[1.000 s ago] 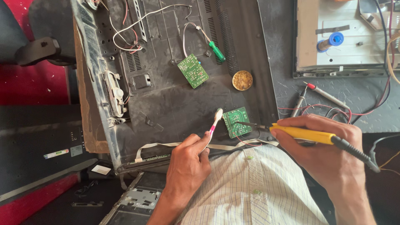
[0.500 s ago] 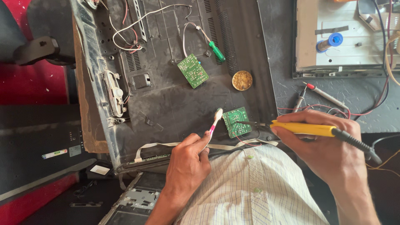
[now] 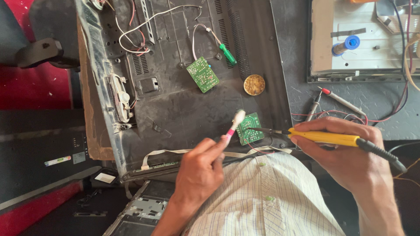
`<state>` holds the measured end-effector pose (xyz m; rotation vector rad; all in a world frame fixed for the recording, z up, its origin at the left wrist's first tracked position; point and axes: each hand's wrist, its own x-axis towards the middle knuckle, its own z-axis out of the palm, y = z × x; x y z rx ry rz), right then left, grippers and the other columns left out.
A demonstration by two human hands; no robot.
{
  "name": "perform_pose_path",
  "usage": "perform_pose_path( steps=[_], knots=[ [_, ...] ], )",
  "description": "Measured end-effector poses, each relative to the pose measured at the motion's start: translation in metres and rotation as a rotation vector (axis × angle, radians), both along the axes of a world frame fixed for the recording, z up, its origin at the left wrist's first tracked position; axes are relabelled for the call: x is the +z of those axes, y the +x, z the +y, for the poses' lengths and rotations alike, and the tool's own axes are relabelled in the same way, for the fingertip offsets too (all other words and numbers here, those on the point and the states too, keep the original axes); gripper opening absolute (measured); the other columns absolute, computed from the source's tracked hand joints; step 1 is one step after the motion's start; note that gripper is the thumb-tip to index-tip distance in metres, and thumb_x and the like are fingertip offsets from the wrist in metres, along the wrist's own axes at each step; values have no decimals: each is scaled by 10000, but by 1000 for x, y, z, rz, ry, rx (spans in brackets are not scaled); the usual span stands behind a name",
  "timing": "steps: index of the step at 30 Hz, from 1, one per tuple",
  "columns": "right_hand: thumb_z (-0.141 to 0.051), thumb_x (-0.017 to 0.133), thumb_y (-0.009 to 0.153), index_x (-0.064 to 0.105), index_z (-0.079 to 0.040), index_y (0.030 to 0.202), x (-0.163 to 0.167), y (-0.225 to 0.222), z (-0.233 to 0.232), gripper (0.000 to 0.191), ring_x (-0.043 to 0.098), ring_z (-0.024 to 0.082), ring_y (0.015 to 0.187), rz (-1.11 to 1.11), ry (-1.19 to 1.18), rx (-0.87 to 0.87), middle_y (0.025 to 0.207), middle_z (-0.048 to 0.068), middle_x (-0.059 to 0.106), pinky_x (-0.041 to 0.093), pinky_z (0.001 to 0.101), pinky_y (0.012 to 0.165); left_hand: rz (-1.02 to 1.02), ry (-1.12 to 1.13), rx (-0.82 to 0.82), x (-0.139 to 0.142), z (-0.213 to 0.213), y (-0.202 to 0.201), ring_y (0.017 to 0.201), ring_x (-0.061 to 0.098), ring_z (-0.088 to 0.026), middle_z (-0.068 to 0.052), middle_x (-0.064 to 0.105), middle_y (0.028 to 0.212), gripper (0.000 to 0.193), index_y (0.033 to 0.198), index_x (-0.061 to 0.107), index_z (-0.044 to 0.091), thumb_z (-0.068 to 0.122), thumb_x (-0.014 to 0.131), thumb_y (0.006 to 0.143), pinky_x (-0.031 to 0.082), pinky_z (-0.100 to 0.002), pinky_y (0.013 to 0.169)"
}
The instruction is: The person uses a soldering iron to apply solder to a small green circuit board while holding it steady with a toothbrush. They repeatedly heat and clean the board surface, then briefly flip it to inspect the other side before continuing.
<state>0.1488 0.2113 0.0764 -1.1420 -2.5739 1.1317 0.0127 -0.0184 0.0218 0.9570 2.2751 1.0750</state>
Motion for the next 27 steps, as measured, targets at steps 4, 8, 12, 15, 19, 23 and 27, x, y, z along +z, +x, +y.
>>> perform_pose_path(
  steps=[4,8,12,15,19,23,27],
  knots=[
    [-168,868,735,821,-117,960,2,1,-4,235,753,99,779,-41,-5,-36,891,5,803,577,246,729,15,-49,-184,2,2,-1,725,665,-365,-154,652,882,409,1196,733,6,-41,611,808,513,-457,650],
    [-173,855,762,815,-125,964,8,1,-3,211,754,86,781,-2,48,-7,900,-7,803,574,236,739,-92,-30,-307,9,-3,-11,765,665,-368,-141,648,844,475,1134,764,32,-63,589,702,524,-443,672],
    [-172,867,734,824,-135,938,9,-2,-3,211,751,99,745,-56,16,-50,865,-6,799,570,243,698,-84,-35,-188,13,2,-12,713,655,-379,-163,642,840,403,1169,745,23,-43,617,793,509,-458,641],
    [-181,872,733,825,-135,941,11,2,-2,218,748,102,724,-77,67,-35,847,-5,794,564,246,684,-83,-54,-297,15,4,-13,752,661,-379,-155,659,836,426,1134,765,43,-45,609,747,517,-455,673],
    [-184,865,746,820,-130,944,9,5,3,209,745,93,739,-45,72,-25,855,-8,790,566,241,702,-55,-50,-351,20,-3,-21,775,669,-371,-148,678,848,471,1109,778,53,-49,613,680,525,-441,682],
    [-169,874,769,822,-109,963,8,9,2,210,709,111,682,-54,89,-69,830,13,784,554,251,677,-131,-64,-151,19,-2,-21,680,660,-327,-149,654,806,407,1166,753,44,-36,676,774,506,-413,619],
    [-185,866,767,808,-113,956,7,7,-1,210,715,81,728,11,91,-51,875,-1,783,558,236,701,-89,-35,-11,15,3,-15,647,637,-311,-147,629,797,416,1182,744,32,-37,722,773,490,-407,604]
  ],
)
